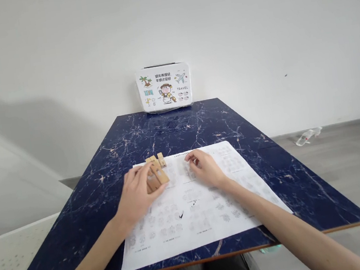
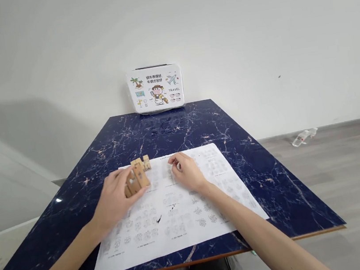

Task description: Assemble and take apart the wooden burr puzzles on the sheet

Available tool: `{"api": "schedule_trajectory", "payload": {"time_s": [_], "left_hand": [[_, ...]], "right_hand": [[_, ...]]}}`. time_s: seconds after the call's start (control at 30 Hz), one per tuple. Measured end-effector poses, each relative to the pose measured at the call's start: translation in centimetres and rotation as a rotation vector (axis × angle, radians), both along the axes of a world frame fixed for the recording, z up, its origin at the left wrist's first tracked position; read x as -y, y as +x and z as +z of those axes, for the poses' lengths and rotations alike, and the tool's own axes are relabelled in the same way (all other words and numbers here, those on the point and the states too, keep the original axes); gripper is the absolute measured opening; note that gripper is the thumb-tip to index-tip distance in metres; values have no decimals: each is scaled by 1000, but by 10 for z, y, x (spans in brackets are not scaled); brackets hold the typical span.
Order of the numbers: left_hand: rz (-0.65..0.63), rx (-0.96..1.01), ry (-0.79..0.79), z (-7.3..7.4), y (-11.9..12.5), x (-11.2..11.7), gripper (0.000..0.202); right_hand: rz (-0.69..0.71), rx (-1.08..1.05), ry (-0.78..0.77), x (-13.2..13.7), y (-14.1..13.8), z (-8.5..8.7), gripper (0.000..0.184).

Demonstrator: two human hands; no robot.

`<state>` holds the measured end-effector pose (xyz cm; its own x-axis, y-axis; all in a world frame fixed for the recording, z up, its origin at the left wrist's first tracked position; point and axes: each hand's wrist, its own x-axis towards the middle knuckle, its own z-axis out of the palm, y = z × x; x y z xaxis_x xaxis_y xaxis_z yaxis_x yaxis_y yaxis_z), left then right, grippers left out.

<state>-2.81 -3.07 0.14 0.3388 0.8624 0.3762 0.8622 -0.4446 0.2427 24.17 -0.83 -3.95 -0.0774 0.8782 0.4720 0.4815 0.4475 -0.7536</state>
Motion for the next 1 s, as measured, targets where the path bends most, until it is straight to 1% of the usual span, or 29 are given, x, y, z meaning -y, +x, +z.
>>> {"api": "schedule_trajectory", "payload": {"time_s": [0.07, 0.17, 0.27, 0.33, 0.43, 0.57, 0.6, 0.63, 0.7, 0.77, 0.8, 0.87, 1.0], "left_hand": [[-125, 2, -47, -2, 25, 5, 75], [-270, -1, -82, -4, 60, -1, 71], [-339, -12, -67, -8, 83, -13, 67], [-354, -17, -77, -11, 89, -20, 67], [-381, -8, -160, -11, 88, -24, 72], [-433, -18, -267, -7, 72, -23, 83], [-430, -22, -278, -6, 68, -22, 86], [-420, -22, -284, -6, 63, -22, 88], [-397, -15, -293, -6, 53, -20, 93], [-374, -12, -307, -7, 43, -19, 97], [-361, -12, -319, -8, 39, -18, 97], [-331, -13, -350, -8, 32, -19, 93], [-303, -3, -381, -7, 27, -21, 83]], "right_hand": [[-19, -21, -9, -2, 2, 0, 21], [-43, -45, -18, -5, 6, 0, 19], [-48, -52, -30, -9, 12, -1, 19], [-37, -46, -42, -11, 15, -3, 19], [7, -24, -67, -14, 19, -3, 18], [95, 18, -98, -13, 30, 3, 16], [134, 40, -106, -11, 33, 5, 18], [182, 69, -116, -9, 37, 8, 26], [310, 152, -150, -5, 44, 13, 54], [385, 211, -178, -1, 49, 16, 80], [402, 233, -180, 0, 50, 17, 87], [415, 269, -174, 2, 51, 18, 92], [395, 256, -202, 2, 50, 18, 88]]}}
